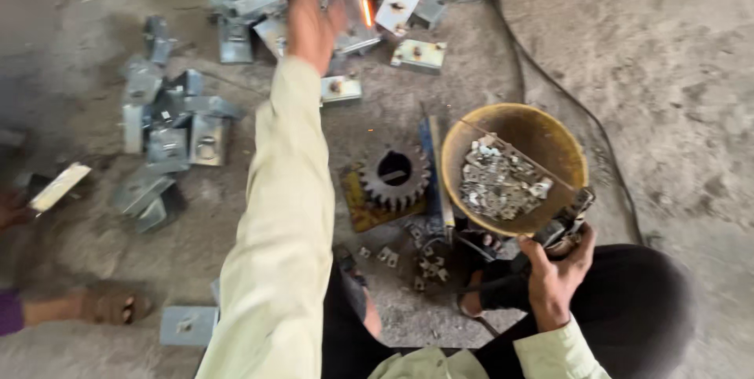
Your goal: The person performs spot welding on metal boxes using a hand-held electrode holder, picking up small metal tabs from a yellow bowl and attaching them to the boxes on the floor.
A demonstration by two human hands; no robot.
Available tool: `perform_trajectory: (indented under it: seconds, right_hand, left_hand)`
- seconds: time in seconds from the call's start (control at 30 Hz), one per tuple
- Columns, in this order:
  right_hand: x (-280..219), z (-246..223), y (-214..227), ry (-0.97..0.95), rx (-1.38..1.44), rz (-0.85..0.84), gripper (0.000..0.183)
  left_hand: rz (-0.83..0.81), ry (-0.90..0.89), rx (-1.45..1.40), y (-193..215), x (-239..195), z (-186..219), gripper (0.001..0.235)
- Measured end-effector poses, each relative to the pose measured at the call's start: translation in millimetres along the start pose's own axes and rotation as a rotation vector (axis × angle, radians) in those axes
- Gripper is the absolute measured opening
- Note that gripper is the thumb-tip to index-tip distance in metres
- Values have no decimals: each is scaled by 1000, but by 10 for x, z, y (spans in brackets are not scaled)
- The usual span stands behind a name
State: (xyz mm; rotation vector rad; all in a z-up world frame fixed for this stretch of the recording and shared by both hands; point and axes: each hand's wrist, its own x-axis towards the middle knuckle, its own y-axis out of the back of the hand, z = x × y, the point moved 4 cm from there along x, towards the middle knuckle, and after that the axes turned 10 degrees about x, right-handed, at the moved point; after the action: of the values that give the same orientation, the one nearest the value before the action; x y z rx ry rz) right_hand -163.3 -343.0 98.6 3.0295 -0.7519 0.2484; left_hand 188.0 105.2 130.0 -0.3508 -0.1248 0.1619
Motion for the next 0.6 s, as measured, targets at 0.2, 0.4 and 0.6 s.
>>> perform_trajectory:
  seconds: [0.2, 0.4, 0.6]
  right_hand:
    - [-51, -11, -107, 25, 179, -63, 57]
    - [-93, 337, 7, -9, 248, -105, 54]
    - [20, 858, 260, -43, 418, -146, 50]
  left_hand:
    - [128, -525, 407, 1004, 418, 913, 43]
    - [372, -324, 712, 2192, -2198, 160, 78]
    - [709, 355, 1349, 3253, -5758, -1201, 73]
